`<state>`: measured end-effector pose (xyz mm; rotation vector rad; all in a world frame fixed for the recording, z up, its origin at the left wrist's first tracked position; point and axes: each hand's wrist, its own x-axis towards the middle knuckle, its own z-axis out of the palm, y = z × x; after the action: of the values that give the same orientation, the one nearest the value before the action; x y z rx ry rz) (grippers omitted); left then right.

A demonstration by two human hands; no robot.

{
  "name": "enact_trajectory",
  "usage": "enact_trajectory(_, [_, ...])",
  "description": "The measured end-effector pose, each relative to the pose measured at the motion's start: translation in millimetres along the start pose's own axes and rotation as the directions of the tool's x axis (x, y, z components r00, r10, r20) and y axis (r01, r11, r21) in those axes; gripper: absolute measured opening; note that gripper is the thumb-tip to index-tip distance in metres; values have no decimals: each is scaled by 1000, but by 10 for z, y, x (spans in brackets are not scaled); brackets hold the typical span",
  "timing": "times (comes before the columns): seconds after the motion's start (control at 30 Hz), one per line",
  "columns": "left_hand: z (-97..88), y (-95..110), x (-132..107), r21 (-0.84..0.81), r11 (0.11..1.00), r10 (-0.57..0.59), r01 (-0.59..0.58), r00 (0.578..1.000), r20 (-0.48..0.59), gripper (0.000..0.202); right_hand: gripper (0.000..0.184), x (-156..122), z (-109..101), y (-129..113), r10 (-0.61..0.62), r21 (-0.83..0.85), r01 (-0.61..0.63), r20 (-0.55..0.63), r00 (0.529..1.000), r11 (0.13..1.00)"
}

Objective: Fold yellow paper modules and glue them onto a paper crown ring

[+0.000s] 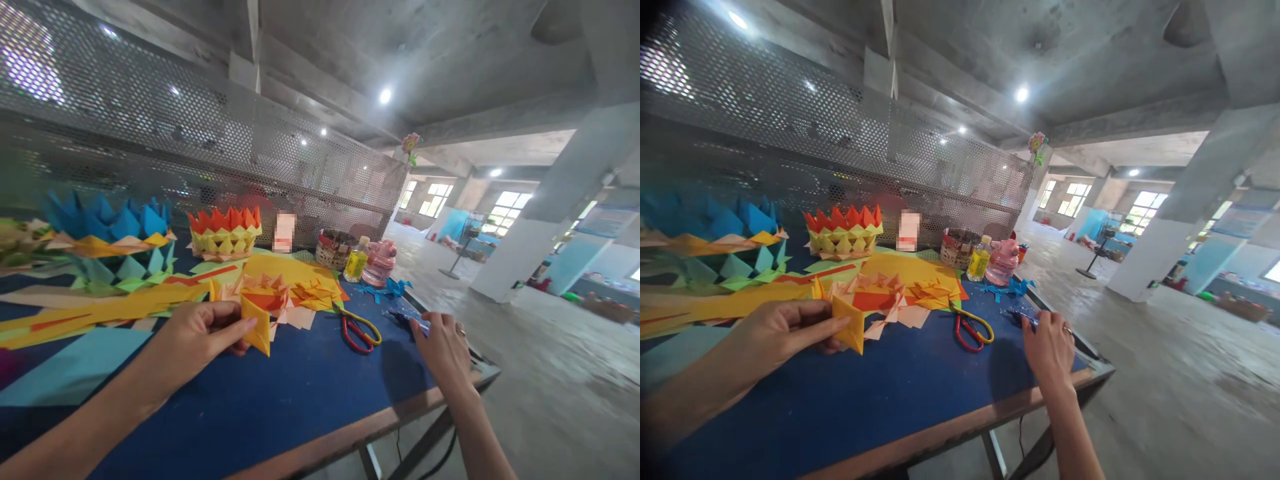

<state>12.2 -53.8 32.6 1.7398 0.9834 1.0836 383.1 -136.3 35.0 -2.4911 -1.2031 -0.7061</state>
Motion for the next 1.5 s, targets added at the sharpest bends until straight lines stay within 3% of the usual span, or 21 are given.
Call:
enact_trajectory(0.07, [8,6,7,-24,999,-30,30,999,32,25,22,-74,-157,-299,-246,316,249,-48,968,915])
enact_trajectory(0.1, [9,14,12,-26,999,-35,36,999,42,25,20,-124,-245,-479,-384,501,346,-28,923,793])
enact_trajectory(0.17, [6,35,21,-7,999,-37,37,998,52,25,23,-231,-416,-865,-616,741,377,62,785,556])
enact_trajectory(0.23, [-1,49,25,4,999,-36,35,998,60,25,20,-315,-543,-1235,-772,826,397,70,631,400])
enact_trajectory(0.37, [-21,16,27,-36,999,-17,19,997,70,28,15,-301,-567,-1768,-878,865,424,36,477,266])
enact_trajectory(0.5, [-44,-26,39,-64,998,-15,17,999,32,28,12,-177,-428,-1985,-917,929,331,20,399,164])
enact_trajectory(0.6, [-49,-8,41,26,1000,17,-17,1000,2,28,11,-170,-347,-2024,-914,954,269,10,406,129])
enact_trajectory(0.77, [-34,12,33,96,991,91,-89,996,-18,25,13,-279,-237,-2036,-880,975,197,-2,475,104])
enact_trajectory(0.87, [-35,-9,26,220,964,161,-151,987,-28,25,24,-332,-189,-2034,-859,984,153,-2,511,89])
enact_trajectory(1.07, [-29,-15,8,410,894,227,-184,972,-59,22,32,-348,-159,-2023,-857,981,184,-42,514,62])
enact_trajectory(1.17, [-106,13,8,474,844,351,-251,927,-133,25,26,-330,-116,-2046,-805,987,159,-65,590,37])
enact_trajectory(1.27, [-279,-2,31,593,706,548,-387,829,-111,33,22,-319,-52,-2077,-713,995,91,-37,700,37])
enact_trajectory(1.3, [-341,-27,43,635,670,557,-386,826,-86,35,21,-321,-30,-2087,-683,996,80,-37,729,32])
enact_trajectory(1.4, [-467,-155,68,690,642,466,-336,885,-2,47,16,-352,24,-2109,-619,993,116,-77,782,24])
enact_trajectory(1.5, [-452,-301,53,728,594,375,-341,919,125,55,13,-416,59,-2126,-592,987,158,-106,799,36])
